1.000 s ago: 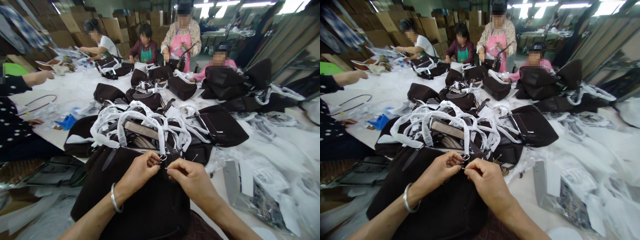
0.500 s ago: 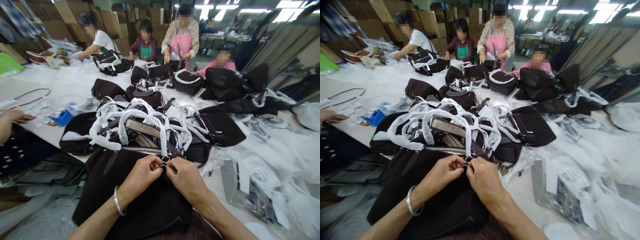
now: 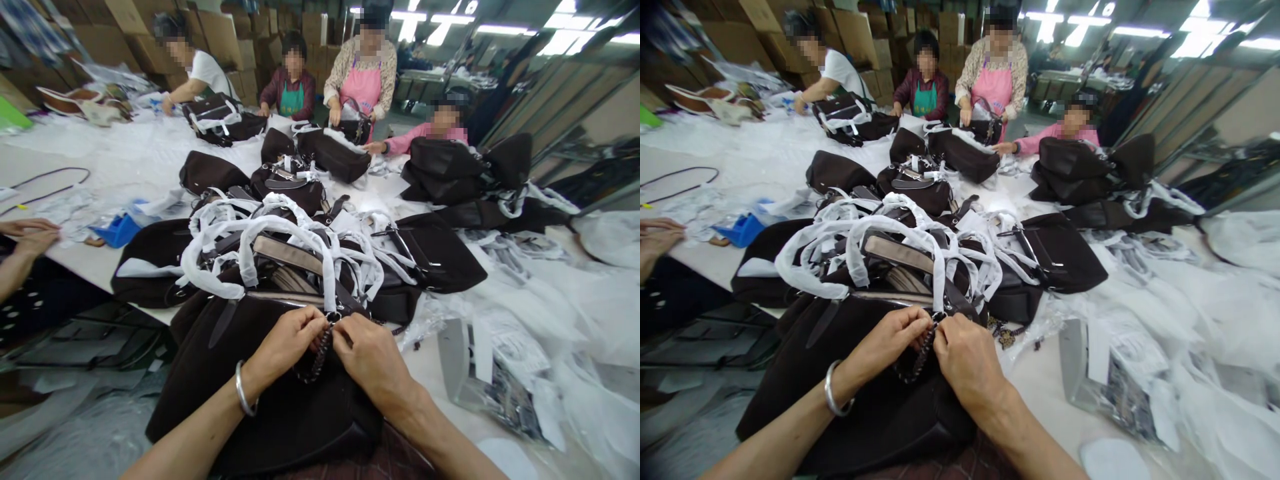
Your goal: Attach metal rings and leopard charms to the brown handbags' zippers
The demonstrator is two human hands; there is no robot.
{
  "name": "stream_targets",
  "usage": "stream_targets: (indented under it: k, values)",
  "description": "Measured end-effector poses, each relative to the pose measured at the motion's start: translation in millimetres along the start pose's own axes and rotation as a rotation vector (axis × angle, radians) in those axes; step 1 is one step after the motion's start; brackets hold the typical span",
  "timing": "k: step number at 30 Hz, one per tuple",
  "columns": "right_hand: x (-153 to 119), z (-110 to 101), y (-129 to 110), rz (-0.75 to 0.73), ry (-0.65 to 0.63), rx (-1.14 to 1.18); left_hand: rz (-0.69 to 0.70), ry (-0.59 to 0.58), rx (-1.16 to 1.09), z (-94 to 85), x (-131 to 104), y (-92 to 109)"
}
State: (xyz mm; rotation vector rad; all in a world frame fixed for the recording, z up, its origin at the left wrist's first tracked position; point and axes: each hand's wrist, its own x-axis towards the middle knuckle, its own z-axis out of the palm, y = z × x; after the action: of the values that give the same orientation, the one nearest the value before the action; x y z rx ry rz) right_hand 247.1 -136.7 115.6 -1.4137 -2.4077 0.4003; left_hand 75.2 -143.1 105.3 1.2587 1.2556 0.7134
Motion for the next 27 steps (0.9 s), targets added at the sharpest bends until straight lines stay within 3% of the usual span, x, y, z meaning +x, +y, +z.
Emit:
stream_targets:
  k: [3,5,9,12,16,22,25,27]
  values:
    - [-2,0,0,-0.017,0.001,0.03,-0.025,-0.014,-0.069,-1.4,6,-7]
    - [-4,-5,0,-0.024,0.02,0.086,-0.004,0.046,-0.019,-3.4,6,-5]
    - [-4,-20,-1,-0.054,0.161,0.217,0.084,0.217,0.134,-10.4,-3,13]
    - [2,-26,-2,-0.083,0.255,0.3,0.122,0.222,0.109,-13.1,-9,24]
    - [13,-23,-4,-0.073,0.174,0.556,0.158,0.202,0.022,-11.2,-12,29]
    - [15,-17,0,-0.009,0.139,0.659,0.187,0.163,0.017,-12.2,-5,17]
    - [13,-16,3,-0.027,0.196,0.612,0.248,0.262,0.28,-13.6,2,1]
    - [11,-14,4,-0.047,0.224,0.551,0.257,0.267,0.463,-12.5,7,-10]
